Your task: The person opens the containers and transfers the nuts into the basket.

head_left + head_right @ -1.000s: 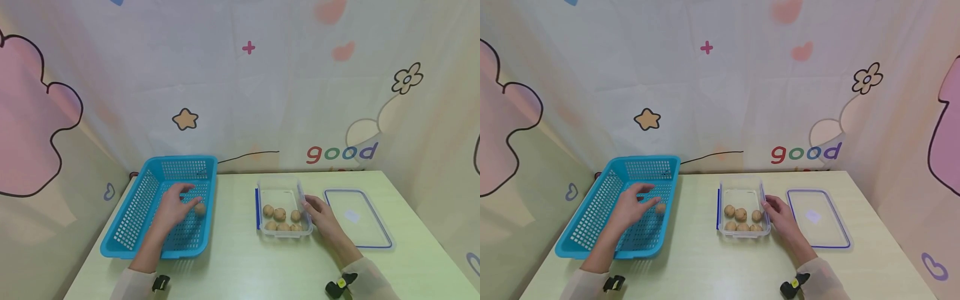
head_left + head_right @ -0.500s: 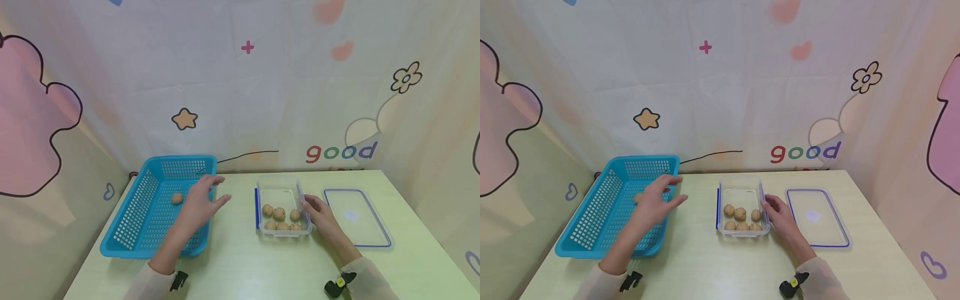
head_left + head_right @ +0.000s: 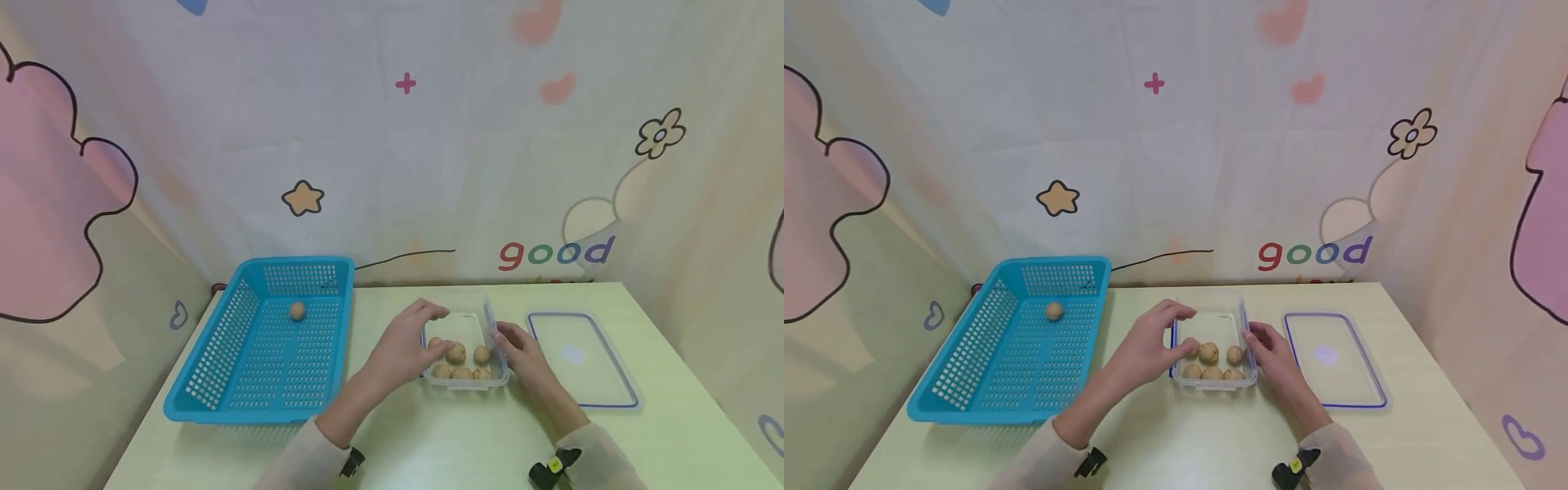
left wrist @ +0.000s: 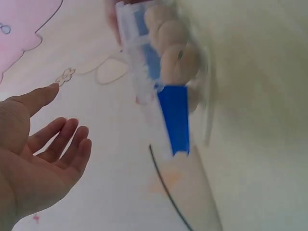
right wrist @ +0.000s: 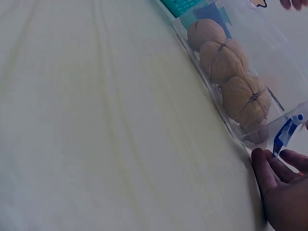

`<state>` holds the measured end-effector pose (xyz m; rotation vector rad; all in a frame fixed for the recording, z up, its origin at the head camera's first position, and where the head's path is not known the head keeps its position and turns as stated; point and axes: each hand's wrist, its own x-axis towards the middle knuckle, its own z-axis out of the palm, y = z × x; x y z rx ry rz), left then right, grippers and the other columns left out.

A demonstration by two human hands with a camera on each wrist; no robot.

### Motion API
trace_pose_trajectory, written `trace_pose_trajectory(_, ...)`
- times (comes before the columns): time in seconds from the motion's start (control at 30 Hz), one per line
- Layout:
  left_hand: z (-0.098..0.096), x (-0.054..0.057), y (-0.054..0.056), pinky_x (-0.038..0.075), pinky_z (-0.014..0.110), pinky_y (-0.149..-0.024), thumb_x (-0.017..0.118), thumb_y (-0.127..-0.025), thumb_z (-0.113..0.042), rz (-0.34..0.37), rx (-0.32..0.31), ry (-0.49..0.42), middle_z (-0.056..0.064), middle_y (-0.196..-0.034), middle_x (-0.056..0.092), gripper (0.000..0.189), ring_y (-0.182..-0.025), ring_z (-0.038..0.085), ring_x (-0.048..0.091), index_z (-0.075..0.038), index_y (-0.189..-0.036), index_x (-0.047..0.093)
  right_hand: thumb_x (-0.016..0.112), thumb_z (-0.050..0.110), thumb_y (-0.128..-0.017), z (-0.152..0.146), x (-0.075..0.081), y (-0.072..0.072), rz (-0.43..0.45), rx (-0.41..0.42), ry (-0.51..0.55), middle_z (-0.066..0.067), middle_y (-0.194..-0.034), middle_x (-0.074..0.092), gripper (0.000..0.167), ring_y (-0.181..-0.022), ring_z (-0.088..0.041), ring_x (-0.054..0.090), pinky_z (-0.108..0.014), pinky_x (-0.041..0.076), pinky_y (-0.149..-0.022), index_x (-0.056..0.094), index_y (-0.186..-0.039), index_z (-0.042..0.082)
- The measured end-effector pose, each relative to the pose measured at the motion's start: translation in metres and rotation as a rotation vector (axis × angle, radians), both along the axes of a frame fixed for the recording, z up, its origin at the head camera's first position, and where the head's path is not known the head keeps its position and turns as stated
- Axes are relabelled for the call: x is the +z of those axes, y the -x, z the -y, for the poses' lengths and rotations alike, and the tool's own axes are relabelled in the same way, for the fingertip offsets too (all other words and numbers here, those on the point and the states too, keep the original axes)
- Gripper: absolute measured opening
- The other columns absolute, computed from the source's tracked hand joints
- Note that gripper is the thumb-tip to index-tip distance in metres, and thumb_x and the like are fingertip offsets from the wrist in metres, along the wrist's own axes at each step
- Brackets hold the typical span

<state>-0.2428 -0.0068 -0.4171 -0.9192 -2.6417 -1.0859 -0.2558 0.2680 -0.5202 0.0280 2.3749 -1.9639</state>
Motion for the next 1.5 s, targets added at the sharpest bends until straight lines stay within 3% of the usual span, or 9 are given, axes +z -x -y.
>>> trace_pose_trajectory(0.23, -0.033, -0.038, 0.013, 0.053, 0.024, -0.100, 0.082, -0.096, -0.026, -0.038, -0.051, 0.059, -0.001, -0.134, 0.063, 0.048, -0.121, 0.015, 0.063, -0.011, -0.138, 0.066, 0.052, 0.041, -0.113, 0.001, -0.002, -0.001, -0.019, -0.003, -0.015, -0.028, -0.160, 0.043, 0.065, -0.146, -0.041, 0.043, -0.047, 0.046, -0.114, 0.037, -0.159, -0.002)
trace_pose_trajectory(0.43, -0.059, -0.057, 0.023, 0.053, 0.019, -0.093, 0.081, -0.096, -0.029, -0.038, -0.087, 0.124, 0.000, -0.130, 0.064, 0.047, -0.107, 0.013, 0.064, -0.012, -0.138, 0.067, 0.052, 0.039, -0.113, 0.000, -0.003, 0.000, -0.046, 0.000, -0.023, -0.028, -0.157, 0.045, 0.062, -0.144, -0.041, 0.045, -0.041, 0.049, -0.107, 0.039, -0.158, -0.003)
trace_pose_trajectory(0.57, -0.074, -0.062, 0.026, 0.052, 0.016, -0.079, 0.084, -0.094, -0.032, -0.006, -0.076, 0.202, -0.002, -0.123, 0.065, 0.049, -0.097, 0.006, 0.058, -0.020, -0.139, 0.068, 0.051, 0.035, -0.114, -0.001, -0.004, 0.000, -0.047, 0.001, -0.015, -0.028, -0.156, 0.046, 0.059, -0.143, -0.039, 0.045, -0.034, 0.051, -0.102, 0.040, -0.157, -0.003)
trace_pose_trajectory(0.7, -0.083, -0.064, 0.030, 0.053, 0.018, -0.078, 0.084, -0.093, -0.035, 0.005, -0.037, 0.271, -0.007, -0.123, 0.065, 0.048, -0.098, 0.001, 0.056, -0.025, -0.138, 0.069, 0.050, 0.035, -0.114, -0.002, -0.005, 0.000, -0.040, -0.005, -0.023, -0.027, -0.156, 0.047, 0.058, -0.143, -0.036, 0.044, -0.035, 0.049, -0.103, 0.040, -0.157, -0.002)
trace_pose_trajectory(0.83, -0.086, -0.066, 0.034, 0.055, 0.021, -0.083, 0.084, -0.093, -0.036, 0.029, -0.018, 0.298, -0.009, -0.123, 0.065, 0.048, -0.100, 0.001, 0.058, -0.025, -0.138, 0.069, 0.051, 0.036, -0.114, -0.002, -0.005, 0.001, -0.042, -0.007, -0.039, -0.027, -0.156, 0.047, 0.059, -0.142, -0.035, 0.044, -0.038, 0.048, -0.103, 0.041, -0.157, -0.002)
trace_pose_trajectory(1.13, -0.091, -0.069, 0.039, 0.047, 0.022, -0.062, 0.083, -0.093, -0.035, 0.063, -0.027, 0.353, -0.012, -0.112, 0.064, 0.046, -0.085, 0.003, 0.053, -0.027, -0.136, 0.071, 0.051, 0.039, -0.113, -0.002, -0.003, 0.002, -0.034, -0.015, -0.046, -0.027, -0.158, 0.046, 0.062, -0.144, -0.035, 0.043, -0.044, 0.047, -0.107, 0.040, -0.158, -0.002)
trace_pose_trajectory(1.27, -0.093, -0.069, 0.041, 0.048, 0.022, -0.062, 0.081, -0.095, -0.033, 0.071, -0.023, 0.364, -0.011, -0.112, 0.066, 0.043, -0.083, 0.004, 0.053, -0.025, -0.136, 0.072, 0.052, 0.039, -0.113, -0.003, -0.003, 0.002, -0.024, -0.022, -0.041, -0.026, -0.159, 0.045, 0.062, -0.145, -0.035, 0.043, -0.043, 0.046, -0.108, 0.040, -0.158, -0.001)
trace_pose_trajectory(1.5, -0.095, -0.072, 0.045, 0.051, 0.024, -0.069, 0.078, -0.097, -0.031, 0.100, 0.000, 0.397, -0.011, -0.102, 0.065, 0.027, -0.082, 0.005, 0.055, -0.021, -0.122, 0.078, 0.053, 0.041, -0.112, 0.000, -0.002, 0.002, -0.013, -0.027, -0.031, -0.025, -0.157, 0.047, 0.062, -0.142, -0.033, 0.046, -0.033, 0.049, -0.102, 0.042, -0.157, -0.001)
